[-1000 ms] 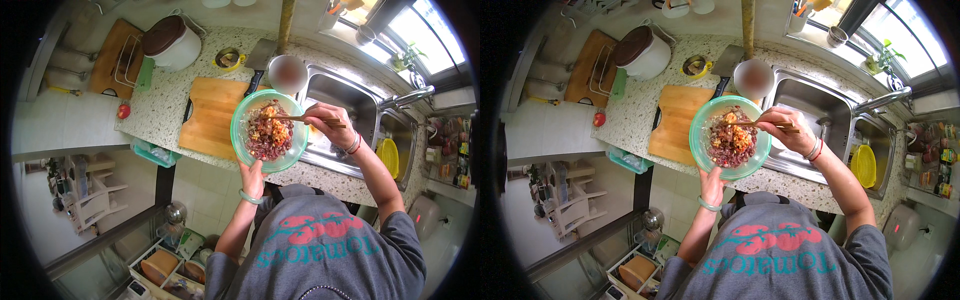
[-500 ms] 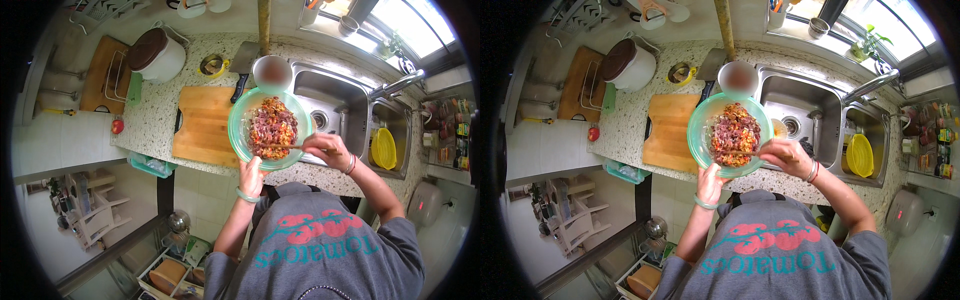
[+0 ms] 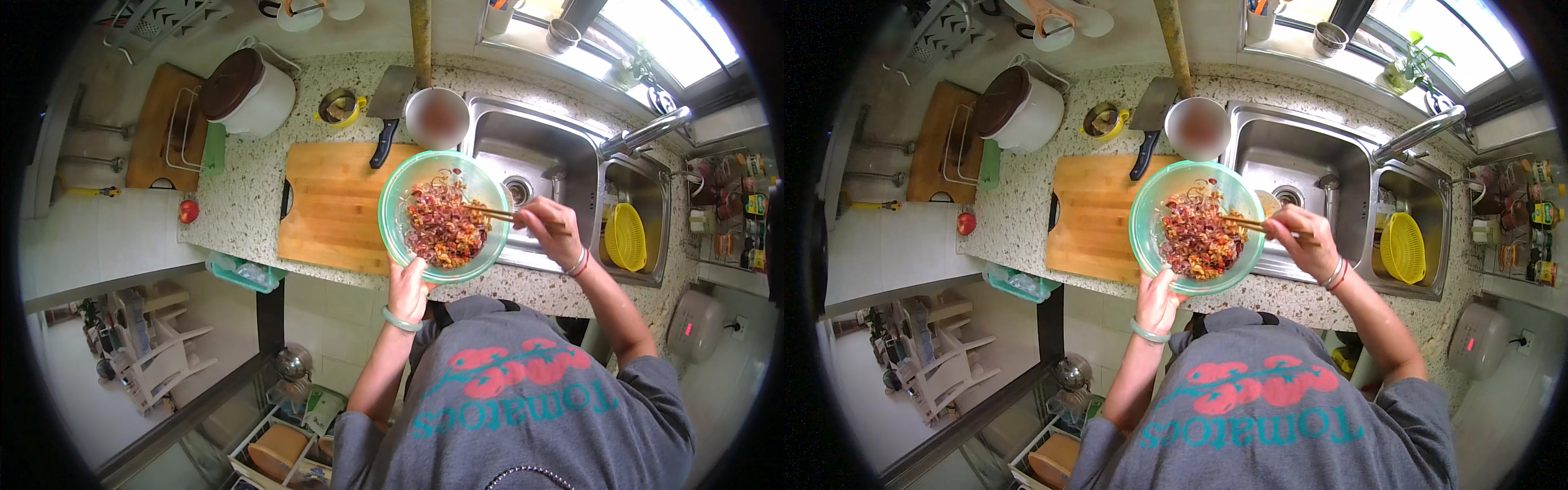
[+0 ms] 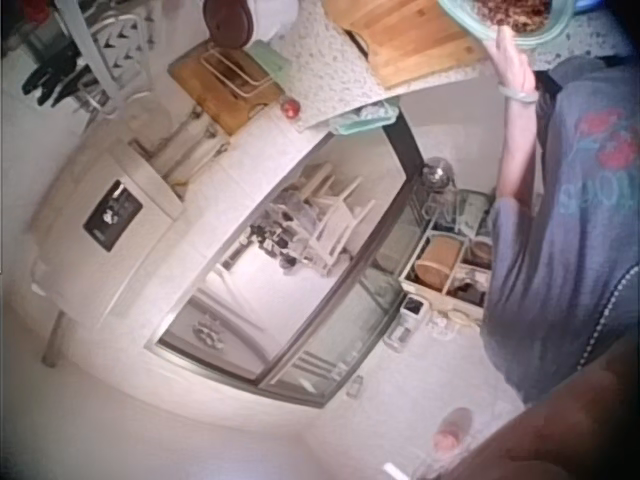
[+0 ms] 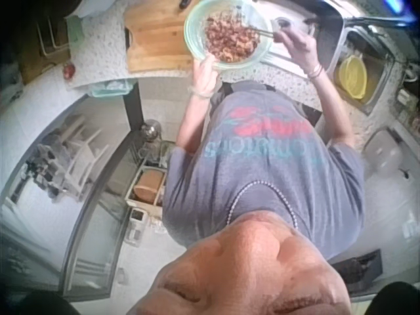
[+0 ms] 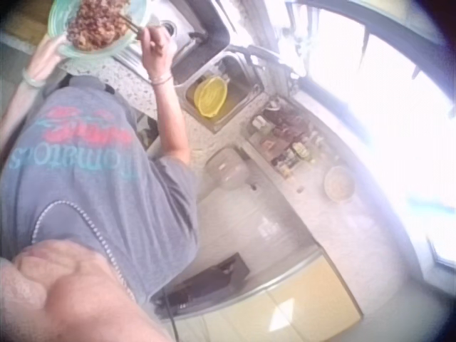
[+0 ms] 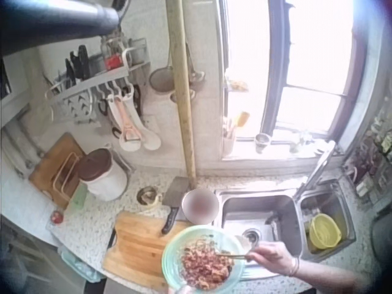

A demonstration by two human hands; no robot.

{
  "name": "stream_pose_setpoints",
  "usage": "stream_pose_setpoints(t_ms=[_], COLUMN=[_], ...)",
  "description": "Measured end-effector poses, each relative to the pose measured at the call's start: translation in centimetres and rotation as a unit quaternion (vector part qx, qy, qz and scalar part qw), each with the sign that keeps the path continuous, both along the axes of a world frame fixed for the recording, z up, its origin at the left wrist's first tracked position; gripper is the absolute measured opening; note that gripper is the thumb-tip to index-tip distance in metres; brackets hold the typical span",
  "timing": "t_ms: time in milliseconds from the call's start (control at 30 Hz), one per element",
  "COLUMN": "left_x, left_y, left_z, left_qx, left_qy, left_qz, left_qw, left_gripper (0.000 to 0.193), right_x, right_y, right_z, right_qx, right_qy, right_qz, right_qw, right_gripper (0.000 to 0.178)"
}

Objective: The person prepares a dish by adding sauces to a bowl of chopped ingredients, stir-frying sliced vegetables in a wok, and mixing ground meat with seasonings. They retrieve a container from the refrigerator and place it back inside, then combine the seasoned meat with the chopped ingredients using chopsticks.

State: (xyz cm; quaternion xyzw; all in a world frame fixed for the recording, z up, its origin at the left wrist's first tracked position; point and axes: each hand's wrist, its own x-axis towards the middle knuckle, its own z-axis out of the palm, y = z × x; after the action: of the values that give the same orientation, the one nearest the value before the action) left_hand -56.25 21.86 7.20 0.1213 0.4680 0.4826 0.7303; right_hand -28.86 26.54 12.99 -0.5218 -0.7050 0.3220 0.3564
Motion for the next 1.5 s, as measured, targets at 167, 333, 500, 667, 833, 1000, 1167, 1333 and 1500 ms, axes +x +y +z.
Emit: stream_pose_setpoints(t_ms=[167,333,500,667,833,1000,1167,1333,1500], left_x=[-0.1,0.2,-0.9,-1.4,-1.2,0.0,0.3,-0.3,-0.8], left_y=[0.6,1.2,1.5,1.5,0.4,0.4,1.3,1.0,1.1], left_z=[-0.2,1.6,1.4,1.4,0.5,0.1,1.3,2.0,1.6], left_qx=[-0.014,-0.004,0.060,0.123,0.005,-0.030,-0.012,0.032,0.124], left_qy=[-0.057,-0.017,0.067,0.128,-0.060,-0.066,-0.064,0.036,0.127], left_qz=[-0.011,-0.012,-0.066,-0.101,-0.016,-0.006,-0.018,-0.059,-0.121], left_qw=[0.998,1.000,0.994,0.979,0.998,0.997,0.998,0.997,0.977], left_gripper=[0.054,0.054,0.058,0.064,0.062,0.056,0.057,0.064,0.068], right_x=[-2.0,-2.5,-1.1,0.1,0.6,-2.2,-3.0,-1.6,-1.4], right_y=[-2.2,-1.6,2.0,5.1,0.9,-2.0,-2.3,1.5,5.6], right_z=[3.1,1.2,2.8,2.1,-1.3,1.0,1.6,1.5,3.1], right_qx=[0.014,0.026,-0.004,-0.037,-0.025,-0.053,-0.072,-0.055,-0.033], right_qy=[0.051,0.033,0.082,0.060,0.077,0.168,0.117,0.155,0.109], right_qz=[0.021,0.127,0.095,0.067,-0.003,-0.045,0.071,0.050,0.049], right_qw=[0.998,0.991,0.992,0.995,0.997,0.983,0.988,0.985,0.992], right_gripper=[0.004,0.006,0.007,0.015,0.016,0.012,0.009,0.012,0.016])
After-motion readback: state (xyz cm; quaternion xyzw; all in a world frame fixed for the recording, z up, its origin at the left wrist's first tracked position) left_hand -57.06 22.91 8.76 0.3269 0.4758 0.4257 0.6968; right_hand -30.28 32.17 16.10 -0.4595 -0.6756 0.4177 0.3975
